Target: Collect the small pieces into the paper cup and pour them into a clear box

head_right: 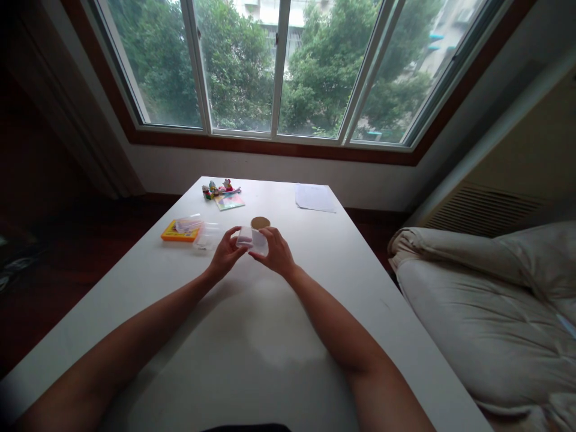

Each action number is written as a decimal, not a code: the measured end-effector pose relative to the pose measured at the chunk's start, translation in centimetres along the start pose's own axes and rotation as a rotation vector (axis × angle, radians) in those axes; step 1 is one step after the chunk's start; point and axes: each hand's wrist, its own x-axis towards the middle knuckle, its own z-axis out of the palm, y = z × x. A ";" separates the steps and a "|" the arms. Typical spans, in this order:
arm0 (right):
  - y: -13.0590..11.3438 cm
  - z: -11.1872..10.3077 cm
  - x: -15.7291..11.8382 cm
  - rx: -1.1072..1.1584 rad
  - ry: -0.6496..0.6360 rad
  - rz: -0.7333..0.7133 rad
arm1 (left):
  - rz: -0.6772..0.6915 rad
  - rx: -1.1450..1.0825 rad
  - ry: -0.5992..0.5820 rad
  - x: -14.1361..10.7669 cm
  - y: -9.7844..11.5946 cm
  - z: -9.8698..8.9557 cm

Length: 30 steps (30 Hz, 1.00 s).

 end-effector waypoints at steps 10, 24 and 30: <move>-0.1 0.1 -0.4 0.083 -0.066 0.011 | -0.122 -0.052 0.192 0.6 -0.5 -1.4; -1.0 0.7 -0.1 0.113 -0.046 -0.127 | -0.195 -0.210 0.213 0.8 0.6 -1.2; -1.1 0.5 0.1 0.171 0.161 0.007 | -0.043 -0.148 0.024 0.2 1.5 -0.1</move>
